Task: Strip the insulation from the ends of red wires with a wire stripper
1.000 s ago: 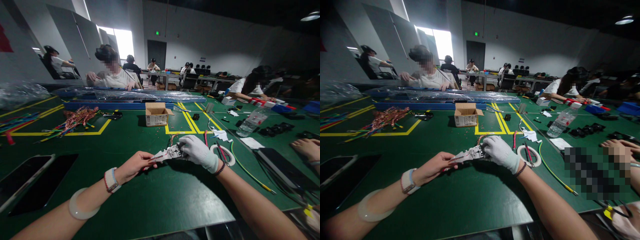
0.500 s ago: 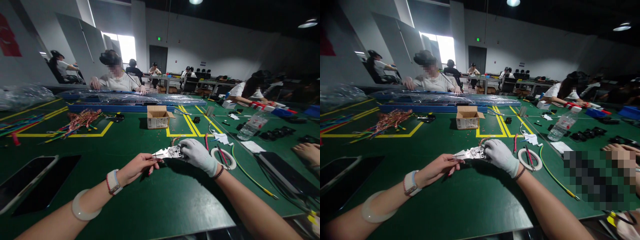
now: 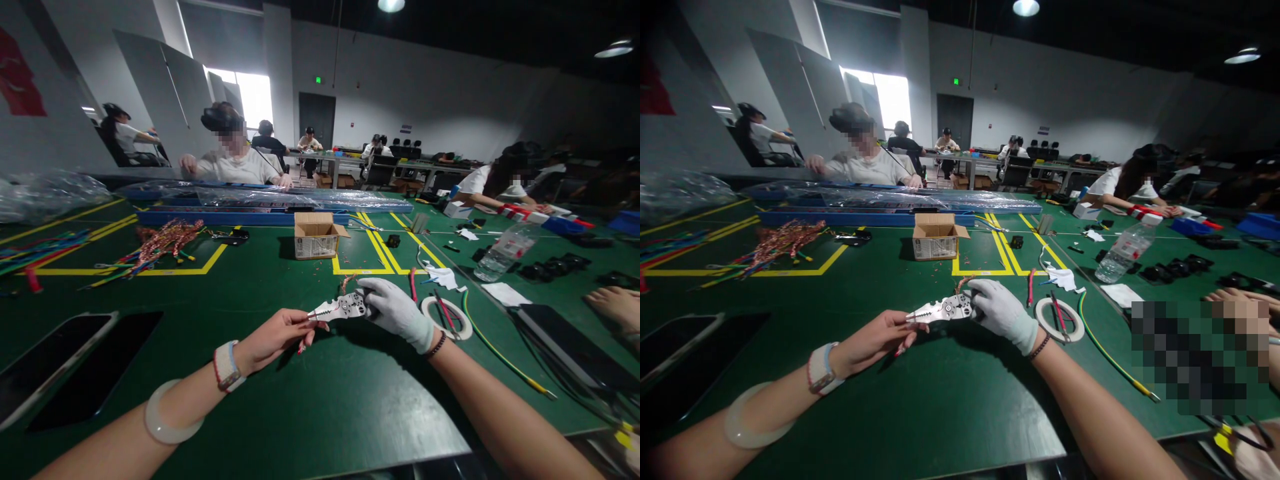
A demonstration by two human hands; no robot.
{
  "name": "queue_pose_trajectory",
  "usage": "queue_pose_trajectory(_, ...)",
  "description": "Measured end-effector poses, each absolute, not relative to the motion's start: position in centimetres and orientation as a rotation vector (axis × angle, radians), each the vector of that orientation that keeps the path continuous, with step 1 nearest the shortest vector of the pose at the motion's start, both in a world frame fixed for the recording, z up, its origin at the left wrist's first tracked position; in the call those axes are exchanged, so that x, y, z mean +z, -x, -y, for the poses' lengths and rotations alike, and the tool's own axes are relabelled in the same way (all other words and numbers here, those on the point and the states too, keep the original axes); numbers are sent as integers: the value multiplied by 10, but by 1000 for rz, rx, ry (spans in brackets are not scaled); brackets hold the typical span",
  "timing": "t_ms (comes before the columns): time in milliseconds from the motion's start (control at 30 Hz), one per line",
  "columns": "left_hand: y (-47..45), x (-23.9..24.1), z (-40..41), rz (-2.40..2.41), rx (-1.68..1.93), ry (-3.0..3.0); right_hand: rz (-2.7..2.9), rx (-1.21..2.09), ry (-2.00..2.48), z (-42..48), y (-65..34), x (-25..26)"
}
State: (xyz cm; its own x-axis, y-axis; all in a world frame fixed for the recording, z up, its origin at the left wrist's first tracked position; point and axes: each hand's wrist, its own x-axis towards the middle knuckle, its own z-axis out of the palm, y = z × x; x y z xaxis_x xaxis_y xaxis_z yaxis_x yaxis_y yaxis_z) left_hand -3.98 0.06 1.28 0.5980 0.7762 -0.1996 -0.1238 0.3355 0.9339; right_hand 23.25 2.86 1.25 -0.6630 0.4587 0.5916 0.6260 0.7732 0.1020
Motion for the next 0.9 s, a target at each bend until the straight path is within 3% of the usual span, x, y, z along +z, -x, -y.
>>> queue_pose_trajectory(600,42,8,-2,-766,675,-1114,2276,-190,1031,-26,-229,9)
queue_pose_trajectory(900,41,14,-1,-794,657,-1146,2328,-265,851,-31,-229,9)
